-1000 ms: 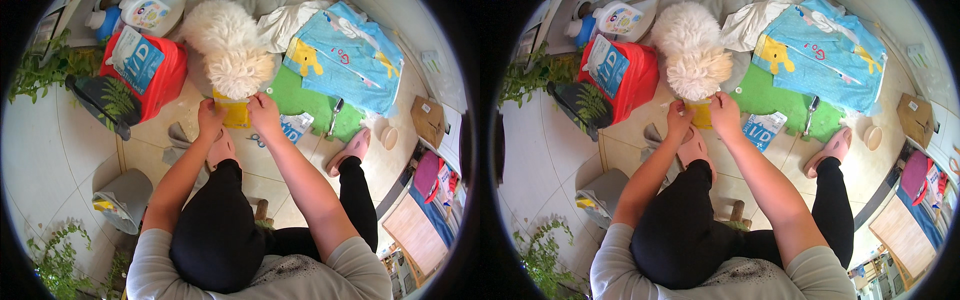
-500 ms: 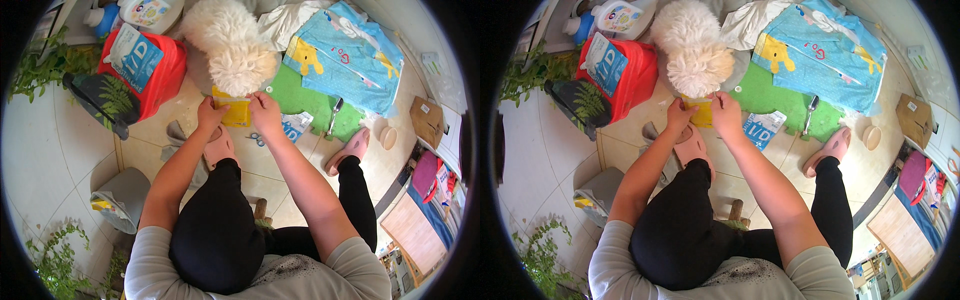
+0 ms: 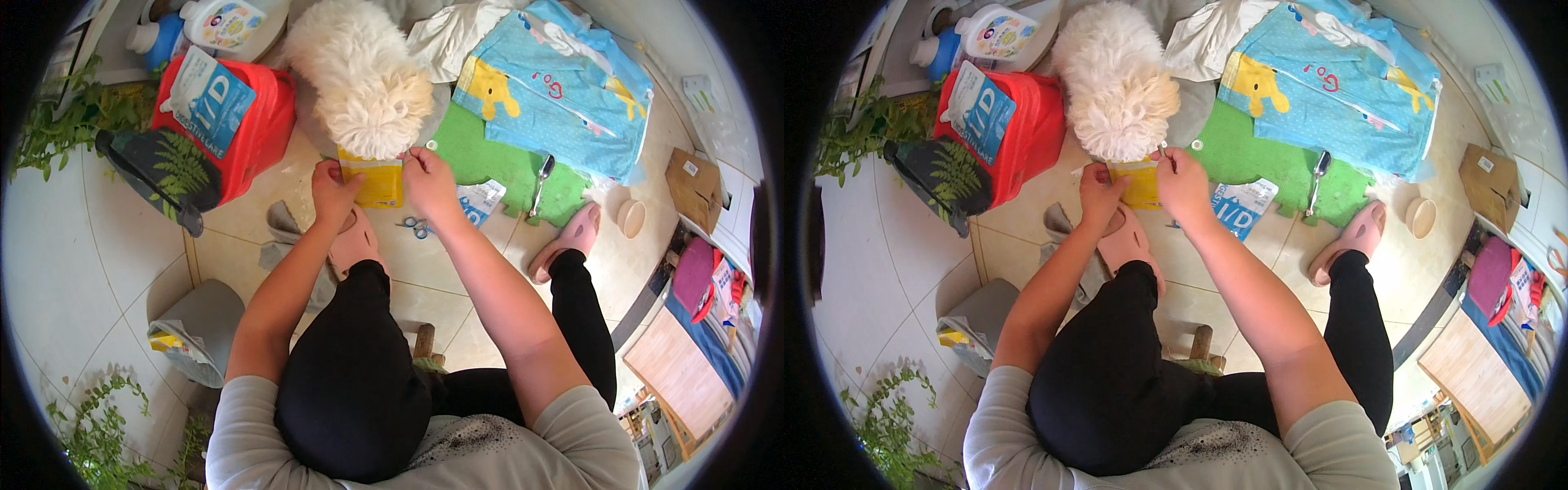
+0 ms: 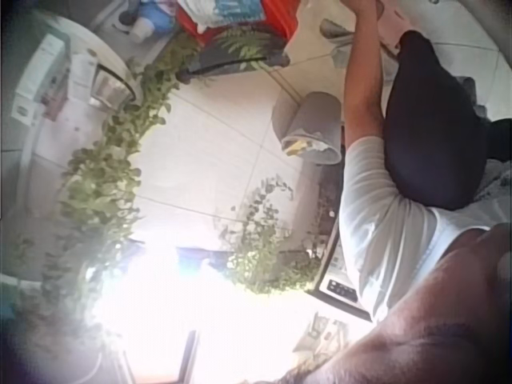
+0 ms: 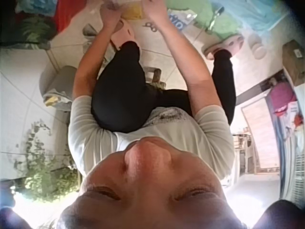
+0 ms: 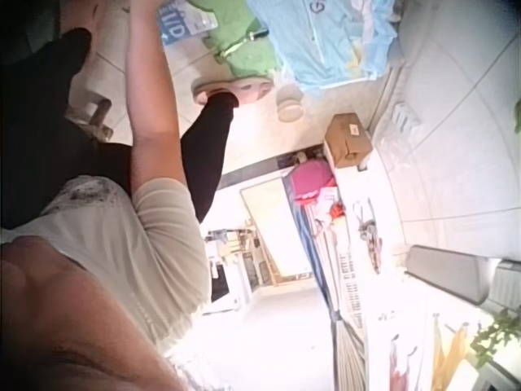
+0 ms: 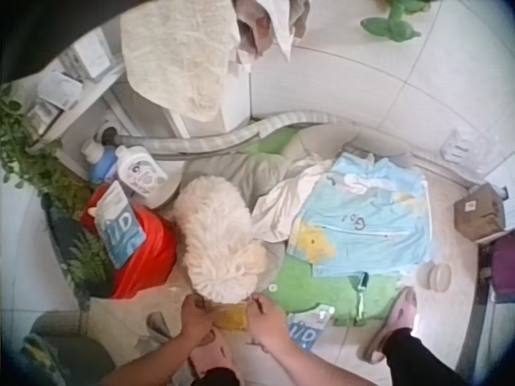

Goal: The person scoops a white substance from a blue pouch onto a spoon and feeds it to a small white dog. The person then opens a yellow pouch and feeds the dog from it as well. The person is sitting on the floor during the task.

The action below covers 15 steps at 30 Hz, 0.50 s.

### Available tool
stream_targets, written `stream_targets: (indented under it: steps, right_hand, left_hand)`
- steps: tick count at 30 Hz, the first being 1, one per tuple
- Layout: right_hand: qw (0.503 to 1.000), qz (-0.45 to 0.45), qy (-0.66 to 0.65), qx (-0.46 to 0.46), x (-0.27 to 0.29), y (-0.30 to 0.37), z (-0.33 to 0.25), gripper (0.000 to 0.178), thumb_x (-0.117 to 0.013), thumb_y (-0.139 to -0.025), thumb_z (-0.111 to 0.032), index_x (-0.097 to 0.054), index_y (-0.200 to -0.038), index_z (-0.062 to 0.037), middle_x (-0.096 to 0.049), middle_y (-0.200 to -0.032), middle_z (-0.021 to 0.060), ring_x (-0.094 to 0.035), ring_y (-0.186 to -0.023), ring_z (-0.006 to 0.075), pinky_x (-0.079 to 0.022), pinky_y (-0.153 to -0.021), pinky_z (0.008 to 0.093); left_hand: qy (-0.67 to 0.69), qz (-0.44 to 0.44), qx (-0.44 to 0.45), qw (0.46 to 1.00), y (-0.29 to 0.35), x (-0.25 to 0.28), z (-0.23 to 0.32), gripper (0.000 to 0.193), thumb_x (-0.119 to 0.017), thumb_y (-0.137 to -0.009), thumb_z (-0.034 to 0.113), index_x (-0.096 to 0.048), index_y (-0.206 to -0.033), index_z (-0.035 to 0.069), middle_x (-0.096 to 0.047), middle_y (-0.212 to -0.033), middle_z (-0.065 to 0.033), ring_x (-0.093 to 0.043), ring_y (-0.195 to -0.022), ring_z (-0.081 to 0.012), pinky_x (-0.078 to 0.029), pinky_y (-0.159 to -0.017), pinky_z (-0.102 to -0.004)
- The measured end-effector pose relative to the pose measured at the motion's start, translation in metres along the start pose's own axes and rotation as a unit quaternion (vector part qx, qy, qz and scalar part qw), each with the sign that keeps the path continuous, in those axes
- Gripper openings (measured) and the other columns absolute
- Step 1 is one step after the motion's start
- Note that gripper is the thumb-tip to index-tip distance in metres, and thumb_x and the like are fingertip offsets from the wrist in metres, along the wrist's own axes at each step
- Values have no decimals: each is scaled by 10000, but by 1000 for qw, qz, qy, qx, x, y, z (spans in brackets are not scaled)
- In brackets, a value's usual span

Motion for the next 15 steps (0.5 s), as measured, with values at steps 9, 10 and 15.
stream_targets:
  steps: [9, 10, 15]
  right_hand:
    - [990, -98, 100, -1, 31, -5, -27, 228, -417, -768, -103, -573, -888, 12, -580, -851, 211, -551, -823, 341, -428, -712, 374]
    - [989, -108, 105, -8, 36, -5, -27, 228, -416, -765, -99, -572, -889, 13, -576, -862, 214, -547, -835, 341, -426, -719, 376]
    - [979, -169, 107, -48, 51, -1, -44, 228, -422, -754, -95, -561, -895, 17, -570, -885, 214, -540, -842, 350, -416, -745, 385]
  left_hand:
    - [85, -28, -10, 996, 30, 10, 6, 262, -646, -677, 83, -490, -873, 5, -507, -728, -73, -501, -635, -170, -429, -618, -274]
    - [62, -91, -13, 994, 34, 2, 11, 238, -631, -691, 89, -497, -871, 6, -520, -741, -81, -515, -645, -171, -431, -620, -274]
    - [-74, -365, -92, 923, 60, -27, 72, 198, -588, -745, 127, -535, -885, -3, -580, -842, -111, -563, -742, -167, -447, -655, -268]
Point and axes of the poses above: each hand's wrist, its own y-axis away from the middle knuckle, its own x-axis out of the back of the hand, z = x × y, the point moved 5 cm from there along -y, towards the middle knuckle
